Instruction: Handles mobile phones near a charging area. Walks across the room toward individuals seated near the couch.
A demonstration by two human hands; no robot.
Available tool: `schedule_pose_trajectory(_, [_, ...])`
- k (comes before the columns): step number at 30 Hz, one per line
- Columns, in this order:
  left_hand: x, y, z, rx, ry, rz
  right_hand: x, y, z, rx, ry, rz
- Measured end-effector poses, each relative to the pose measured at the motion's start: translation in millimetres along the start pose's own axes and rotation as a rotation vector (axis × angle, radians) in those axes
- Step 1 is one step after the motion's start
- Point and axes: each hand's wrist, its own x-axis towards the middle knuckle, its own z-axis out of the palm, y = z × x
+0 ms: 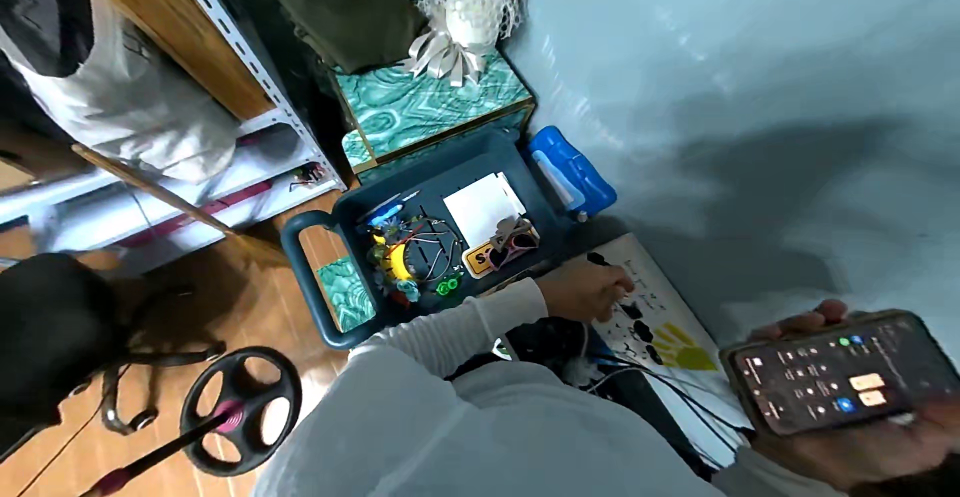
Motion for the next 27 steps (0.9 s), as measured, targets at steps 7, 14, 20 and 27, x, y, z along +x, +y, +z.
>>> schedule_pose_trajectory(7, [-3.8, 6.2, 30.9, -0.235, -0.030, -0.027, 11.8, 37.2, 5.7, -0.186, 0.236, -0.190])
schedule_pose_trajectory(14, [-9.1, 12.2, 49.5, -0.358, -0.039, 0.049, 7.1, 51.6, 20.0, -0.031, 0.362, -0.203])
schedule_pose_trajectory(20, [-9.9, 14.7, 57.6, -0.491, -0.058, -0.029, 0.1, 57.3, 18.3, -0.009, 0.400, -0.215])
schedule_pose_trajectory(27, [-10.6, 11.7, 59.3, -0.557, -0.066, -0.020, -4.7, 56.8, 13.2, 0.050, 0.411, -0.231])
